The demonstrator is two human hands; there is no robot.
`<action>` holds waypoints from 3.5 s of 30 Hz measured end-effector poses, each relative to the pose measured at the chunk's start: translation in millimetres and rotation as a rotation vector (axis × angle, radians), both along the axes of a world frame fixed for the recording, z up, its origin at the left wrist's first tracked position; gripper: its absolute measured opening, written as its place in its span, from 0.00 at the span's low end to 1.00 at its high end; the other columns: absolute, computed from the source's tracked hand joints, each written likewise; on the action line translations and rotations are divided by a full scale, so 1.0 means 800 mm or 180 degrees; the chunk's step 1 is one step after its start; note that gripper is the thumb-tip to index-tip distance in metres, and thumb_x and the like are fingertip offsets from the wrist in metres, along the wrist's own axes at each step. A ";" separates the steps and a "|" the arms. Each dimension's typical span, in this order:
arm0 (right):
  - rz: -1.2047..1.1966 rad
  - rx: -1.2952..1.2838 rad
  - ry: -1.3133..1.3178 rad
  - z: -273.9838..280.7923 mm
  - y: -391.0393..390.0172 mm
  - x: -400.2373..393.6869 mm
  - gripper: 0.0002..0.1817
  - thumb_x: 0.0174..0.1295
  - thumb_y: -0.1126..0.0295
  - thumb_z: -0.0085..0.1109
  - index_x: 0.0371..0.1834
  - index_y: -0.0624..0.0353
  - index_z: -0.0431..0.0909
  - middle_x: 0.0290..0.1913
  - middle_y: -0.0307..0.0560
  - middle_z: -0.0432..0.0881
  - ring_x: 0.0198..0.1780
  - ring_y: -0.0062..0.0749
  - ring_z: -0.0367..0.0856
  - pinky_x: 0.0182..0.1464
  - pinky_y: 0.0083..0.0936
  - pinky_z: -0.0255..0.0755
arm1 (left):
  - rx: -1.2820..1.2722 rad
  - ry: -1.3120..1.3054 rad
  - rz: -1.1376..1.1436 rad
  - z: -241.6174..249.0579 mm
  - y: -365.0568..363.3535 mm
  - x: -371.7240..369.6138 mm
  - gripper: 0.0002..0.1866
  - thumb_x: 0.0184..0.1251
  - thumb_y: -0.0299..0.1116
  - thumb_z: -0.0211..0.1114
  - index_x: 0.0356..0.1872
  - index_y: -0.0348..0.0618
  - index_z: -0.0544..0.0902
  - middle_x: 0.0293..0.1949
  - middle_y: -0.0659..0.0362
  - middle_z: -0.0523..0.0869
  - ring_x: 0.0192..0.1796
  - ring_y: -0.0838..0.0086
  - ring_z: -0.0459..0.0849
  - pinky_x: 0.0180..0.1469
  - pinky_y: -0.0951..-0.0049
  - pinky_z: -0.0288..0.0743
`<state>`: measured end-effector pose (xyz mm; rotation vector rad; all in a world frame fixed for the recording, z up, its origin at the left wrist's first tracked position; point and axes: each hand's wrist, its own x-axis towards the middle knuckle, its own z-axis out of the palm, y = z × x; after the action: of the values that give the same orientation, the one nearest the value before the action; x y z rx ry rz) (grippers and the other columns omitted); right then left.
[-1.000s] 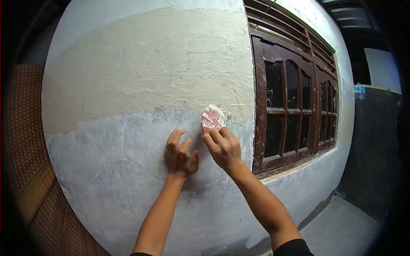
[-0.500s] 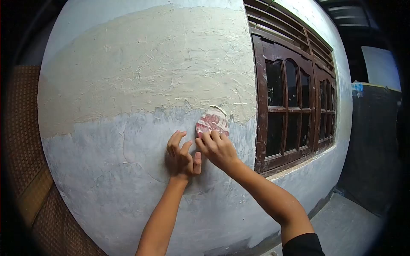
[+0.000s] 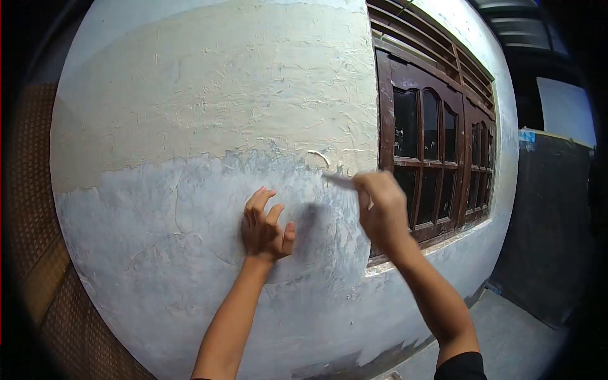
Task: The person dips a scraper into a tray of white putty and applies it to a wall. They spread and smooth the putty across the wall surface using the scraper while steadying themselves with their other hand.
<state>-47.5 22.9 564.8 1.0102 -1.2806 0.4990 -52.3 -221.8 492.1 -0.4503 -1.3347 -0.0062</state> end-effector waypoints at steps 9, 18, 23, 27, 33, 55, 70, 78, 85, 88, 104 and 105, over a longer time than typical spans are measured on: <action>0.1108 0.0339 -0.1648 0.105 0.019 -0.050 0.11 0.64 0.79 0.56 0.49 0.67 0.77 0.40 0.47 0.84 0.45 0.23 0.80 0.52 0.25 0.74 | -0.0121 -0.0028 0.0081 0.001 0.003 0.003 0.20 0.63 0.41 0.54 0.53 0.46 0.66 0.56 0.46 0.70 0.62 0.48 0.68 0.64 0.50 0.62; 0.0719 0.0588 -0.1431 0.137 -0.013 -0.077 0.15 0.60 0.77 0.58 0.51 0.68 0.76 0.40 0.51 0.85 0.44 0.29 0.82 0.54 0.26 0.73 | -0.0174 -0.0075 0.0124 -0.001 0.003 0.001 0.21 0.61 0.41 0.56 0.53 0.47 0.66 0.57 0.47 0.71 0.63 0.48 0.68 0.64 0.51 0.62; 0.1127 0.0191 -0.1614 0.145 0.003 -0.081 0.15 0.60 0.77 0.56 0.51 0.67 0.77 0.41 0.49 0.84 0.45 0.28 0.81 0.54 0.25 0.73 | -0.0216 -0.0112 0.0156 -0.001 0.002 0.000 0.21 0.61 0.41 0.55 0.53 0.47 0.65 0.56 0.46 0.71 0.63 0.48 0.68 0.64 0.50 0.61; 0.1007 0.0547 -0.1510 0.138 -0.003 -0.107 0.17 0.57 0.76 0.59 0.50 0.65 0.79 0.44 0.58 0.85 0.46 0.41 0.84 0.52 0.29 0.75 | -0.0237 -0.0172 0.0169 -0.003 0.004 0.000 0.21 0.60 0.42 0.56 0.52 0.47 0.65 0.56 0.47 0.71 0.63 0.48 0.68 0.64 0.51 0.61; 0.1280 0.0194 -0.1757 0.142 0.005 -0.109 0.16 0.58 0.75 0.59 0.50 0.63 0.79 0.44 0.57 0.85 0.46 0.40 0.84 0.52 0.30 0.75 | -0.0296 -0.0355 0.0450 -0.001 0.009 0.004 0.21 0.56 0.40 0.59 0.51 0.50 0.67 0.57 0.51 0.70 0.64 0.53 0.67 0.65 0.54 0.62; 0.1077 0.0161 -0.1959 0.140 0.008 -0.143 0.16 0.58 0.72 0.61 0.50 0.62 0.80 0.44 0.54 0.86 0.47 0.36 0.84 0.51 0.28 0.76 | -0.0412 -0.0266 0.0221 0.035 0.037 -0.020 0.25 0.51 0.38 0.63 0.51 0.48 0.67 0.56 0.51 0.70 0.62 0.53 0.67 0.65 0.54 0.57; 0.1883 0.0224 -0.2335 0.129 0.035 -0.137 0.17 0.57 0.73 0.62 0.50 0.67 0.79 0.43 0.50 0.86 0.45 0.30 0.83 0.51 0.25 0.75 | -0.0439 -0.0322 0.0261 0.036 0.038 -0.020 0.24 0.50 0.37 0.63 0.50 0.48 0.68 0.56 0.52 0.70 0.61 0.54 0.67 0.63 0.55 0.59; 0.2059 0.0243 -0.2427 0.135 0.045 -0.146 0.17 0.57 0.72 0.62 0.50 0.65 0.80 0.45 0.54 0.86 0.48 0.37 0.84 0.53 0.28 0.75 | -0.0410 -0.0315 0.0261 0.036 0.037 -0.019 0.24 0.51 0.38 0.63 0.51 0.49 0.67 0.55 0.53 0.71 0.61 0.54 0.67 0.63 0.55 0.59; 0.2212 -0.0135 -0.2487 0.128 0.046 -0.153 0.16 0.58 0.72 0.62 0.50 0.64 0.80 0.42 0.50 0.86 0.44 0.32 0.83 0.51 0.28 0.75 | -0.0392 -0.0347 0.0283 0.035 0.038 -0.020 0.24 0.52 0.37 0.62 0.51 0.48 0.66 0.55 0.52 0.70 0.61 0.54 0.67 0.63 0.55 0.59; 0.1795 0.0224 -0.2300 0.125 0.025 -0.139 0.17 0.58 0.72 0.62 0.50 0.65 0.79 0.42 0.51 0.85 0.44 0.32 0.83 0.50 0.28 0.75 | -0.0386 -0.0306 0.0216 0.035 0.038 -0.021 0.24 0.52 0.37 0.62 0.51 0.48 0.66 0.55 0.52 0.70 0.61 0.53 0.67 0.63 0.54 0.58; 0.0978 0.0143 -0.2038 0.162 -0.010 -0.121 0.17 0.58 0.71 0.61 0.51 0.60 0.81 0.45 0.51 0.87 0.46 0.33 0.85 0.51 0.26 0.77 | -0.0363 -0.0251 0.0105 0.033 0.037 -0.021 0.23 0.53 0.38 0.62 0.50 0.48 0.66 0.55 0.51 0.70 0.61 0.53 0.67 0.62 0.54 0.59; 0.1317 -0.0032 -0.2157 0.169 -0.008 -0.126 0.16 0.58 0.71 0.61 0.51 0.60 0.81 0.46 0.50 0.86 0.45 0.33 0.85 0.52 0.24 0.76 | -0.0340 -0.0261 0.0116 0.034 0.038 -0.020 0.24 0.53 0.38 0.62 0.51 0.49 0.66 0.55 0.51 0.70 0.61 0.54 0.67 0.63 0.54 0.60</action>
<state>-148.6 16.3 699.7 1.1487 -1.6553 1.2413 -68.0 -191.7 518.9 -0.5204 -1.4283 0.0780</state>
